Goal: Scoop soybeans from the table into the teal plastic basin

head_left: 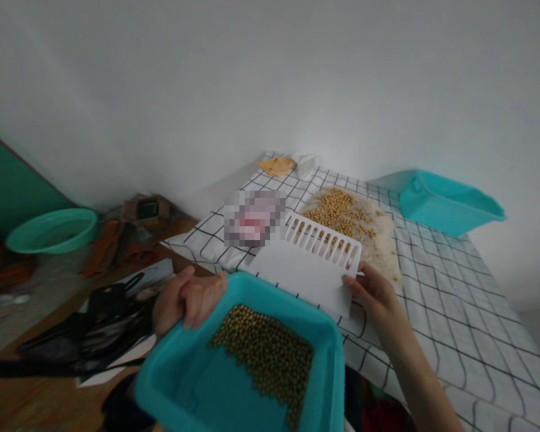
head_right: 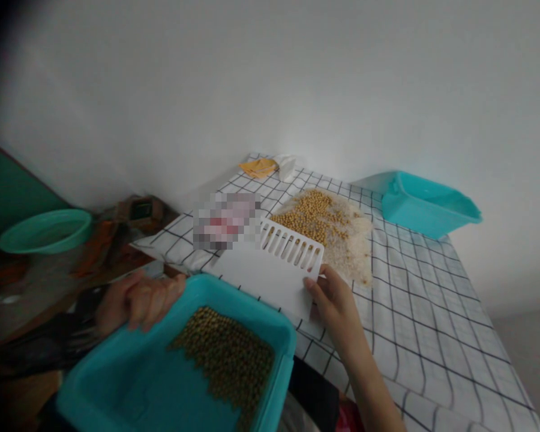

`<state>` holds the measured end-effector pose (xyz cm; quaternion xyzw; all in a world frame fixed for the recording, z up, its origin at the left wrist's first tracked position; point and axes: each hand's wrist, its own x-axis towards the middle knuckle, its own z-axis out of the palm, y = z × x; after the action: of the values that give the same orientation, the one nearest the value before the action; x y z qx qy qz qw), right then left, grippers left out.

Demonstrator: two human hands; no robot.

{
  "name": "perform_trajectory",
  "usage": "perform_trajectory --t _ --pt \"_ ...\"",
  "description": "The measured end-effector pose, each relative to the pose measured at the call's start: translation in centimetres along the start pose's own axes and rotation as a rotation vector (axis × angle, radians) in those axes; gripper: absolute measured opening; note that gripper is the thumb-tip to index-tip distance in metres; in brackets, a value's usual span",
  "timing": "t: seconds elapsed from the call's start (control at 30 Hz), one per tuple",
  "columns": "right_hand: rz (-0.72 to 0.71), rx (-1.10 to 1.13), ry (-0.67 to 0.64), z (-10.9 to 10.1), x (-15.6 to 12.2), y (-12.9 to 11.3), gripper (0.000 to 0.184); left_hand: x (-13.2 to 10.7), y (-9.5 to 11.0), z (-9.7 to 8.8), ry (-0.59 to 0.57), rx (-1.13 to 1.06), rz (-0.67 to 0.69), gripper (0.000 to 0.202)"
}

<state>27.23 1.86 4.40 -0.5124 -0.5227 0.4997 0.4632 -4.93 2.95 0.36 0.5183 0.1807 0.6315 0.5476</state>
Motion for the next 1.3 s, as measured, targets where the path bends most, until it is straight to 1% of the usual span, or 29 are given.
perform_trajectory --t 0.1,0.17,0.2,0.3,0.4,0.5,0.57,0.67,0.77,0.87,0.9,0.97,1.07,1.1,1.17,1.2,1.23,1.27,1.3 --pt "0.022 -0.014 0.001 0.7 0.2 0.6 0.028 0.7 0.8 0.2 -0.196 0.111 0.064 0.071" --pt "0.015 -0.043 0.020 0.7 0.3 0.9 0.029 1.0 1.4 0.4 -0.286 0.184 0.049 0.071" --pt "0.007 -0.065 0.031 0.6 0.3 1.0 0.029 1.1 1.5 0.6 -0.278 0.196 0.048 0.071" --pt "-0.026 -0.122 0.067 -0.5 0.4 1.1 0.029 1.2 1.6 1.9 -0.175 0.156 0.072 0.071" --pt "-0.075 -0.160 0.145 -2.3 0.4 1.0 0.030 1.4 1.1 3.6 -0.155 0.092 0.074 0.069" --pt "-0.081 -0.216 0.237 -4.6 0.5 1.1 0.033 1.8 0.6 4.9 -0.129 0.033 0.063 0.068" --pt "-0.072 -0.262 0.313 -6.2 0.6 1.4 0.035 2.0 0.4 5.3 -0.141 0.011 0.042 0.069" --pt "-0.103 -0.286 0.417 -8.3 0.7 1.7 0.035 2.1 0.1 5.4 -0.146 -0.002 0.004 0.069" --pt "-0.130 -0.333 0.482 -9.5 0.8 1.7 0.033 1.9 -0.3 5.3 -0.112 -0.025 -0.029 0.069" --pt "-0.165 -0.380 0.501 -9.6 1.0 1.6 0.030 1.6 -0.7 5.1 -0.074 -0.063 -0.087 0.071" --pt "-0.183 -0.379 0.499 -9.5 1.0 1.6 0.029 1.4 -0.9 5.0 -0.075 -0.077 -0.125 0.071" --pt "-0.219 -0.349 0.492 -9.2 1.2 1.5 0.030 1.2 -1.2 4.6 -0.036 -0.113 -0.195 0.071" --pt "-0.266 -0.299 0.478 -8.8 1.5 1.5 0.032 1.1 -1.7 3.8 0.020 -0.137 -0.222 0.068" --pt "-0.279 -0.291 0.478 -8.8 1.6 1.5 0.032 1.1 -1.8 3.5 0.005 -0.130 -0.229 0.068" --pt "-0.296 -0.281 0.478 -8.6 2.0 1.5 0.033 1.0 -2.0 3.0 -0.077 -0.107 -0.229 0.066" --pt "-0.302 -0.278 0.476 -8.5 2.1 1.4 0.033 0.9 -2.1 2.9 -0.154 -0.095 -0.218 0.065" --pt "-0.307 -0.277 0.475 -8.3 2.3 1.4 0.033 0.8 -2.2 2.9 -0.127 -0.105 -0.197 0.066" --pt "-0.313 -0.280 0.474 -8.1 2.4 1.4 0.033 0.6 -2.2 2.9 -0.049 -0.118 -0.218 0.067" --pt "-0.320 -0.285 0.476 -7.8 2.5 1.4 0.032 0.5 -2.3 3.0 -0.014 -0.131 -0.228 0.068"
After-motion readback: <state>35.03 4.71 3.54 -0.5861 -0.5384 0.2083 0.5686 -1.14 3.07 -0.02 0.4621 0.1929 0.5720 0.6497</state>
